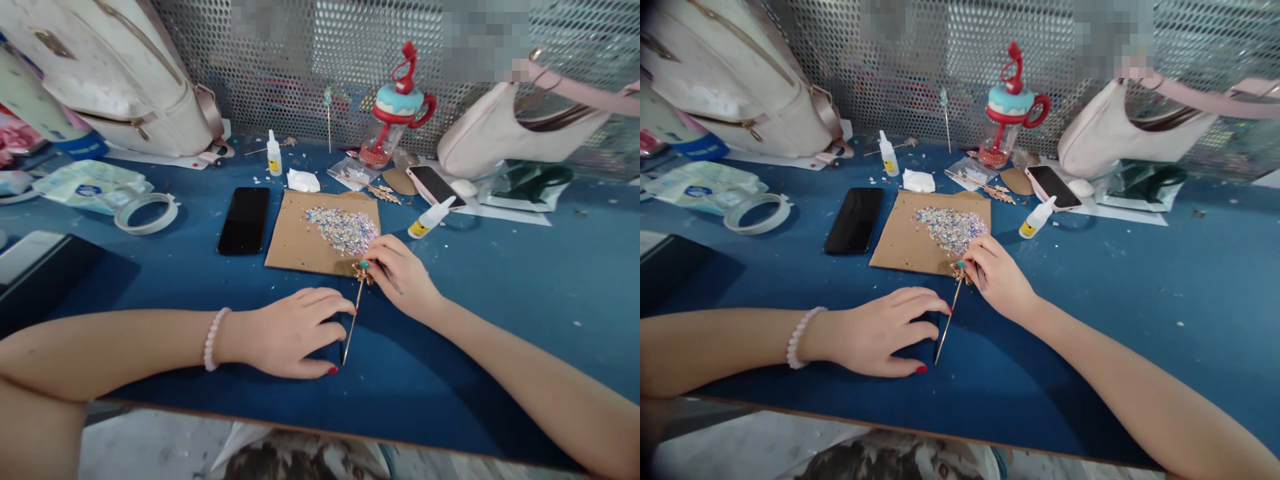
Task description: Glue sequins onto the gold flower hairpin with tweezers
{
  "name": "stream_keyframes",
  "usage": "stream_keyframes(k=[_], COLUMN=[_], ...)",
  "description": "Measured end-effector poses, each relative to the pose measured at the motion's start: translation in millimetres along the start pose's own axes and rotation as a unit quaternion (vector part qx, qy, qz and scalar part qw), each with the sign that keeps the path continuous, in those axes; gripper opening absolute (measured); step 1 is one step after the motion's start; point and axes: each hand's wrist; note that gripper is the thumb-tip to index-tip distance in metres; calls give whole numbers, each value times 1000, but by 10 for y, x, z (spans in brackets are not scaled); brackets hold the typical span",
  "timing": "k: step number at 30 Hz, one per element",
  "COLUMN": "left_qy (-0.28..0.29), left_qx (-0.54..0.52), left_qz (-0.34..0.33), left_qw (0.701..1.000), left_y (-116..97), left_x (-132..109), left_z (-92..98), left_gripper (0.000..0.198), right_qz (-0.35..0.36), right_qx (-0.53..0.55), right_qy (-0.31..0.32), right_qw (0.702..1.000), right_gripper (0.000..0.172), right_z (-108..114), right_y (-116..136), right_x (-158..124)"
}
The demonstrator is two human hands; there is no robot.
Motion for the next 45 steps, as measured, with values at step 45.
stream_keyframes(k=[45], left_qy=[-31], left_qx=[96], left_qz=[-76], left_qw=[992], left_y=[-26], left_x=[1], left_z=[-4], left_gripper=[19], right_qz=[160], right_qx=[-52], right_qy=[99], right_qw=[981], right_gripper=[36], right_z=[-172], right_y=[323], right_x=[-166])
Point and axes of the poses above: each hand's wrist, its own x-axis towards the middle knuckle, its own z-axis out of the back of the hand, y = z × x, and after that the axes turned 5 degrees about x, right-handed
